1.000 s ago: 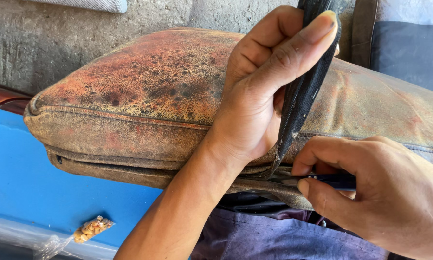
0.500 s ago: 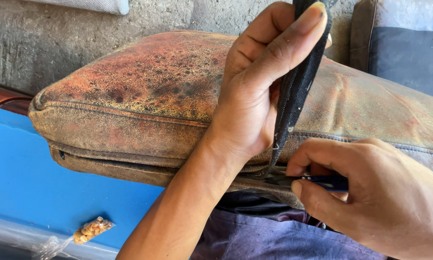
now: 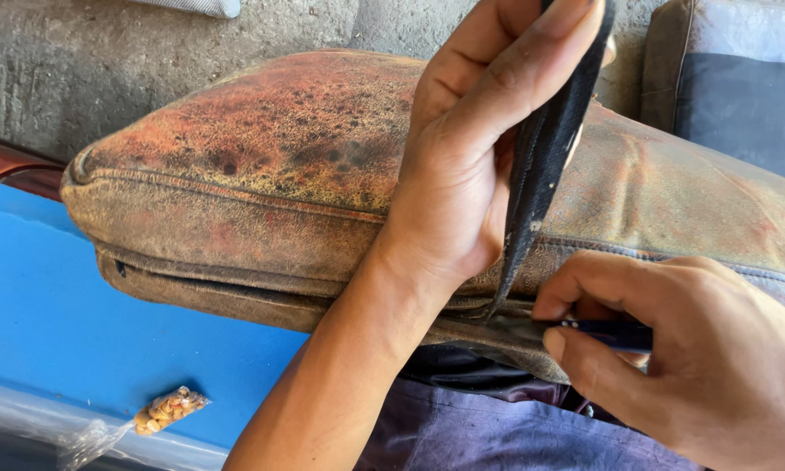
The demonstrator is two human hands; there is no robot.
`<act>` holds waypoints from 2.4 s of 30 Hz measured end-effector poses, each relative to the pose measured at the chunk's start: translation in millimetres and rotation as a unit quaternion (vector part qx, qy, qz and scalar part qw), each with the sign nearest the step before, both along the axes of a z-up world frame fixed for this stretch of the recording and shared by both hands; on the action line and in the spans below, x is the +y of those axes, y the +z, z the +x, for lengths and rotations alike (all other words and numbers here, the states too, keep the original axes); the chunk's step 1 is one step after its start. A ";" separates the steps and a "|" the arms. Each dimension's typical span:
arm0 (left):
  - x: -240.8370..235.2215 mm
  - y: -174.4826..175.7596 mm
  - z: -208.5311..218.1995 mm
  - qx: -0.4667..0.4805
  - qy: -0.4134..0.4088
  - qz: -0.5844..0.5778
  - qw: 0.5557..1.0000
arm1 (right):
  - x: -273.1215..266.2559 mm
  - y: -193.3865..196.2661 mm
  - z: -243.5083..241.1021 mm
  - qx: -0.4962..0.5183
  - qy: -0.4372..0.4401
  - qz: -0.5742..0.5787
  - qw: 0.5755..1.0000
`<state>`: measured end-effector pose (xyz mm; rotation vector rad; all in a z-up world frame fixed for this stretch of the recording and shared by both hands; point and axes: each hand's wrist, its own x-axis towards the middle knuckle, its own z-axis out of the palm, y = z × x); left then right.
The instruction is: The person uses a small knife to carefully cut the stitching along the zipper of a worn brown leather cushion. They work along the seam, gradually detaching the zipper from the cushion cover.
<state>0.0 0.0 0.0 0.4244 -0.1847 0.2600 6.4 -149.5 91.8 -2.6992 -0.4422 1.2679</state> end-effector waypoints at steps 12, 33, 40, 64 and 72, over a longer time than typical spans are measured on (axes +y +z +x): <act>0.5 1.2 4.4 -0.012 -0.013 -0.018 1.000 | 29.3 17.4 0.8 0.025 0.065 -0.155 0.985; 18.5 2.6 10.6 -0.058 0.001 0.005 0.998 | 19.9 3.3 -3.8 -0.009 0.129 0.135 0.982; 16.1 14.9 14.8 -0.031 0.049 0.085 0.995 | 10.0 -1.9 -6.7 -0.004 0.091 0.132 0.987; 58.7 97.9 -64.6 -0.080 -0.040 0.836 0.542 | -52.6 -24.1 1.2 0.004 0.061 0.311 0.949; 56.8 99.0 -61.8 -0.100 -0.034 0.845 0.524 | -54.9 -20.7 9.5 0.146 -0.017 0.279 0.949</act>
